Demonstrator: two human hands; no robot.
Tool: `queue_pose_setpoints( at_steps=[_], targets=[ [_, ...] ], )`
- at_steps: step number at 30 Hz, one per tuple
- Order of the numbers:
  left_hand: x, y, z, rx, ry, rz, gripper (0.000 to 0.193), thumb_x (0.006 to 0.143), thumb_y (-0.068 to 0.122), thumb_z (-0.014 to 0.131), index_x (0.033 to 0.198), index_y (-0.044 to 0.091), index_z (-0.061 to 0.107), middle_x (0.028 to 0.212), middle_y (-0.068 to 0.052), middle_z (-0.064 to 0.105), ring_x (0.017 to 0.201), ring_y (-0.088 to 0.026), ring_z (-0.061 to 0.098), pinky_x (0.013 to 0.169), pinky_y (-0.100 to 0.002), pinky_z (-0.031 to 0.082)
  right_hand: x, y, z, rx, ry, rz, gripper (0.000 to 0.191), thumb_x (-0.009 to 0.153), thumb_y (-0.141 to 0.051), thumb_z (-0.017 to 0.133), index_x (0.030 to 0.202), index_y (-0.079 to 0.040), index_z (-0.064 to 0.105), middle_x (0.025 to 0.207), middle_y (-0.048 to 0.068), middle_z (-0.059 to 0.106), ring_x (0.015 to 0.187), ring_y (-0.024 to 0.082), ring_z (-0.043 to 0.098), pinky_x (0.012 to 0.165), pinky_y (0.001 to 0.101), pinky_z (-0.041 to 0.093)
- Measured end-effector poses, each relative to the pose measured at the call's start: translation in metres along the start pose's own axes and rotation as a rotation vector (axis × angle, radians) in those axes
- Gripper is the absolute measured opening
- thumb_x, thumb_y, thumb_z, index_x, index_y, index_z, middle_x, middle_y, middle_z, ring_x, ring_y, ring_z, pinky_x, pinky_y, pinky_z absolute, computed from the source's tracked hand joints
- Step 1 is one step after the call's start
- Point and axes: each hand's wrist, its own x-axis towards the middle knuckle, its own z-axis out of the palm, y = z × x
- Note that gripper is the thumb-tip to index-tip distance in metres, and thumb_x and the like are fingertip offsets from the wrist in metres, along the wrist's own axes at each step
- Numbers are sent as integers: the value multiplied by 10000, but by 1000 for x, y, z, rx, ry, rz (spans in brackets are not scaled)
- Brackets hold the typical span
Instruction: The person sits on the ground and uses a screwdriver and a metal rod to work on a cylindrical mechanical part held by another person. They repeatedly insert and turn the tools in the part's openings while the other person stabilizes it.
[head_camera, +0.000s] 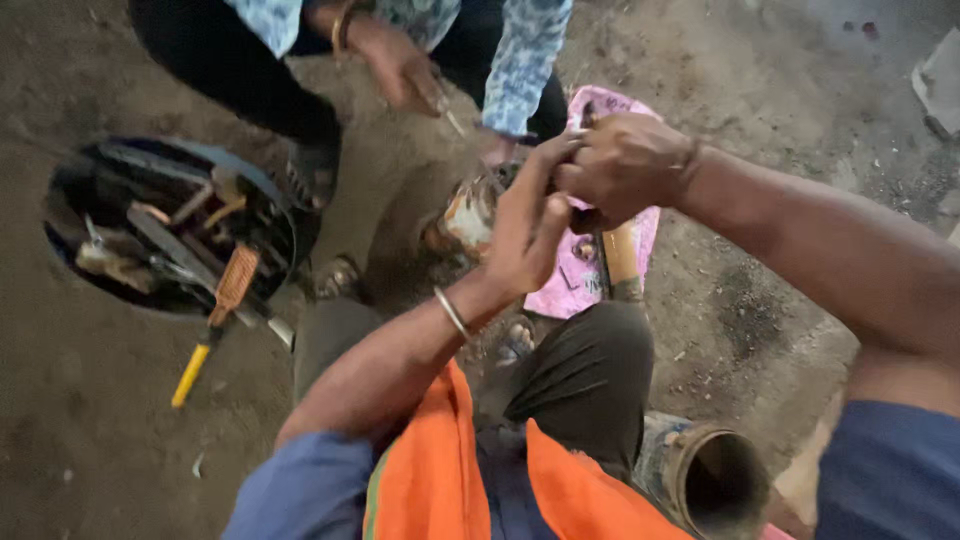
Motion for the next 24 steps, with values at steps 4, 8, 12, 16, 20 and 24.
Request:
queue_pose_setpoints(
  at_steps=[4, 8, 12, 16, 20, 24],
  targets=[
    [3, -26, 5, -284, 70, -270, 831, 1065, 706, 328, 1352, -25, 598, 1256, -180, 662, 1158, -259, 633, 989, -398, 540, -4, -18, -9, -202, 251, 10, 304, 996, -355, 646, 836, -97, 637, 586, 33, 612, 465, 170, 586, 458, 365, 510],
    [34, -65, -3, -616, 57, -436, 897, 1039, 746, 320, 1284, -58, 634, 1298, -260, 711, 1163, -334, 684, 1023, -412, 552, -4, -70, -6, -36, 611, 383, 309, 1141, -325, 477, 1129, -94, 683, 887, 71, 676, 811, 252, 684, 757, 415, 574],
    [68, -75, 5, -672, -148, -752, 854, 932, 753, 369, 1393, 66, 579, 1355, -214, 669, 1126, -319, 678, 934, -397, 543, 24, -84, 15, 733, 1194, 736, 524, 1155, -539, 393, 1242, -63, 594, 1215, 135, 657, 1116, 221, 662, 943, 378, 578],
    [85, -71, 21, -828, -331, -861, 828, 876, 735, 494, 1478, 170, 428, 1430, -134, 571, 1199, -265, 644, 970, -403, 560, 28, -65, 26, 617, 1300, 986, 704, 1119, -627, 315, 1413, -47, 584, 1340, 168, 572, 1257, 228, 522, 1066, 386, 419],
    [82, -80, 29, -764, -505, -775, 908, 947, 662, 584, 1523, -33, 487, 1423, -281, 587, 1215, -309, 641, 970, -418, 569, 19, -47, 43, 1113, 1373, 806, 739, 1029, -683, 364, 1394, -66, 545, 1367, 94, 586, 1253, 172, 559, 1062, 345, 434],
    [81, -97, 26, -663, -537, -596, 856, 1004, 511, 682, 1529, -105, 405, 1519, -314, 465, 1422, -392, 480, 1158, -450, 466, 19, -29, 63, 1272, 1410, 887, 664, 1080, -636, 435, 1012, -23, 682, 947, 101, 681, 876, 193, 638, 834, 362, 517]
  ],
)
